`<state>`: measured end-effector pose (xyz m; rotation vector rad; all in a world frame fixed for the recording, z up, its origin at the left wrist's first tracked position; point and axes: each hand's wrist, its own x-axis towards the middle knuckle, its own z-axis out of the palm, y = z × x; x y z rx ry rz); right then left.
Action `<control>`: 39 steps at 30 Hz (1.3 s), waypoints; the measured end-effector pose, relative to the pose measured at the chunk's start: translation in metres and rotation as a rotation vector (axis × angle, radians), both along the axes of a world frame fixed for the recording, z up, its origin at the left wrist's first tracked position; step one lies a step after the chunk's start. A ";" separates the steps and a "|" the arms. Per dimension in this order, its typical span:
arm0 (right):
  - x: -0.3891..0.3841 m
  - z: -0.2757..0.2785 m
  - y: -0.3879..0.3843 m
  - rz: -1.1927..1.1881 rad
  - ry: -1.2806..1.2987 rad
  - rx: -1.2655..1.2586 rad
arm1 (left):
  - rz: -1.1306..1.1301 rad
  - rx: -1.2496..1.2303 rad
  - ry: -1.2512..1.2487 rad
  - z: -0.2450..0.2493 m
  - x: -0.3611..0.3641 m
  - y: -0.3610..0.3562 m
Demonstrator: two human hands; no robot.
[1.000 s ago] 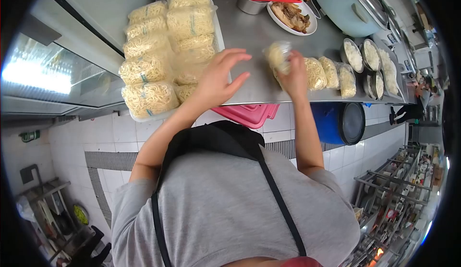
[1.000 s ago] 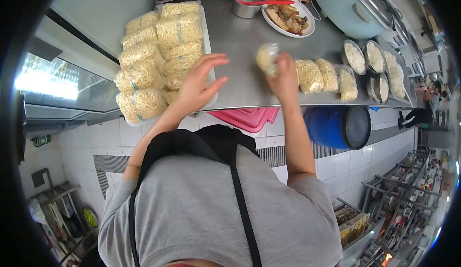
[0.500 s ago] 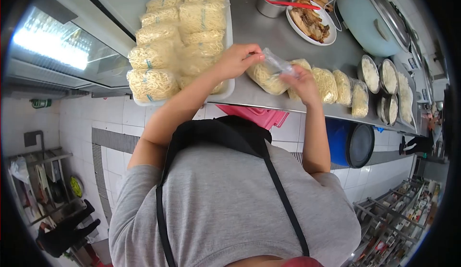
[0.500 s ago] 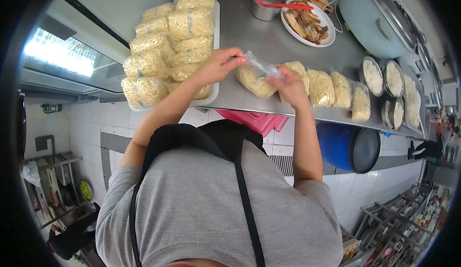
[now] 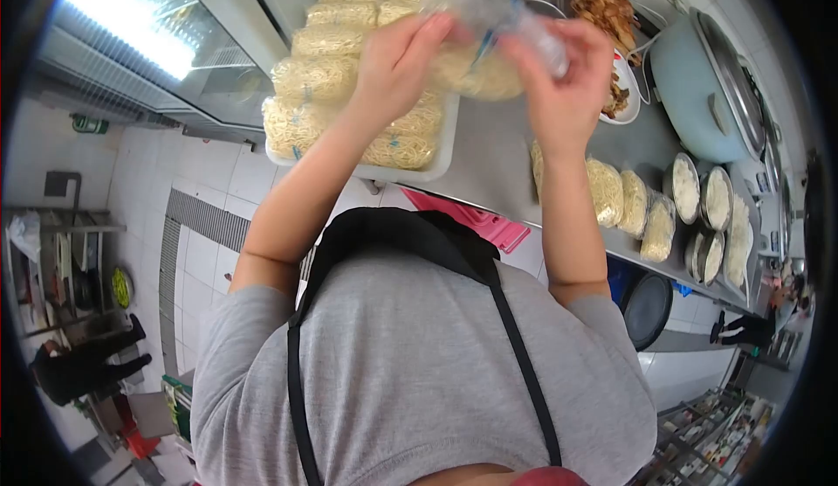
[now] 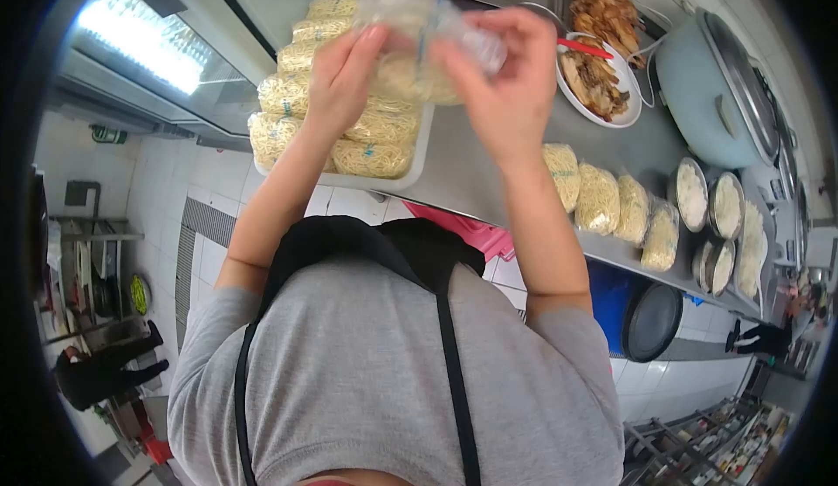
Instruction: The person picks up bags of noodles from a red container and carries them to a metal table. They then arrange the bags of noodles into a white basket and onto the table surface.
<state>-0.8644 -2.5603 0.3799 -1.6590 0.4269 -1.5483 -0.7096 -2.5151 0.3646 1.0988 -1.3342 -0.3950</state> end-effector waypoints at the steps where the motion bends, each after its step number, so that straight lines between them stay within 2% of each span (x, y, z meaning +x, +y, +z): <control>1: -0.003 -0.007 0.001 0.123 0.005 -0.023 | 0.014 0.074 0.010 -0.010 0.009 0.013; 2: -0.008 -0.029 -0.005 0.157 0.297 -0.018 | 0.028 0.150 0.023 -0.022 0.014 0.026; 4: -0.010 -0.074 0.010 0.211 0.713 -0.197 | 0.183 0.310 -0.011 -0.055 0.011 0.053; 6: -0.008 -0.110 0.022 0.199 0.545 -0.555 | 0.164 -0.029 -0.284 -0.079 0.018 0.072; 7: -0.011 -0.115 0.026 0.204 0.543 -0.546 | 0.165 -0.018 -0.286 -0.085 0.019 0.083; 9: -0.017 -0.109 0.039 0.124 0.525 -0.338 | 0.290 0.135 -0.318 -0.090 0.017 0.102; 10: -0.019 -0.097 0.046 0.162 0.576 -0.056 | 0.329 0.277 -0.355 -0.089 0.014 0.101; 11: -0.020 -0.099 0.044 0.168 0.578 -0.054 | 0.333 0.282 -0.353 -0.083 0.011 0.098; 13: -0.021 -0.102 0.031 0.089 0.573 0.651 | 0.295 0.553 -0.140 -0.072 0.011 0.086; 14: -0.020 -0.102 0.026 0.087 0.576 0.645 | 0.305 0.596 -0.167 -0.072 0.013 0.082; 16: -0.018 -0.100 0.017 -0.107 0.133 0.240 | 0.320 0.579 -0.228 -0.075 0.015 0.079; 17: -0.016 -0.079 0.021 -0.104 0.138 0.237 | 0.331 0.573 -0.297 -0.077 0.016 0.079; 19: -0.012 -0.025 0.043 0.306 0.863 -0.580 | 0.302 0.653 -0.372 -0.072 0.021 0.079; 20: -0.010 -0.035 0.047 0.295 0.862 -0.571 | 0.277 0.714 -0.458 -0.065 0.025 0.079; 21: -0.006 -0.052 0.048 0.267 0.993 -0.533 | 0.268 0.704 -0.466 -0.058 0.024 0.082; 22: -0.002 -0.061 0.044 0.237 1.125 -0.503 | 0.365 0.631 -0.465 -0.050 0.020 0.088; 23: 0.001 -0.061 0.040 0.227 1.131 -0.521 | 0.465 0.557 -0.454 -0.044 0.017 0.088; 24: 0.002 -0.062 0.040 0.252 1.157 -0.455 | 0.465 0.551 -0.446 -0.040 0.016 0.085; 25: 0.002 -0.064 0.043 0.277 1.180 -0.378 | 0.371 0.303 -0.670 -0.037 0.016 0.086; 26: 0.003 -0.067 0.040 0.275 1.180 -0.372 | 0.268 0.045 -0.883 -0.035 0.016 0.086; 27: 0.005 -0.069 0.032 0.325 1.134 -0.338 | 0.264 0.044 -0.884 -0.040 0.019 0.084; 29: 0.004 -0.075 0.019 0.370 1.085 -0.316 | -0.118 0.433 -0.541 -0.052 0.027 0.081; 30: 0.002 -0.081 0.012 0.403 0.966 -0.221 | -0.083 0.621 -0.449 -0.043 0.028 0.081; 31: 0.001 -0.088 0.008 0.439 0.849 -0.126 | -0.078 0.616 -0.452 -0.044 0.028 0.082; 32: 0.000 -0.095 0.009 0.441 0.848 -0.134 | -0.035 0.666 -0.497 -0.048 0.027 0.082; 34: -0.001 -0.105 0.013 0.381 0.637 -0.018 | 0.025 0.708 -0.544 -0.046 0.027 0.081; 35: 0.000 -0.106 0.012 0.384 0.632 -0.029 | 0.049 0.714 -0.572 -0.043 0.027 0.079; 36: 0.000 -0.106 0.012 0.361 0.582 0.086 | 0.071 0.721 -0.599 -0.040 0.027 0.078; 37: 0.001 -0.105 0.011 0.335 0.529 0.199 | 0.077 0.715 -0.604 -0.036 0.032 0.074; 38: 0.003 -0.098 0.004 0.335 0.524 0.195 | 0.096 0.579 -0.624 -0.031 0.040 0.066; 39: 0.010 -0.084 -0.007 0.210 0.550 0.004 | 0.112 0.446 -0.642 -0.021 0.046 0.058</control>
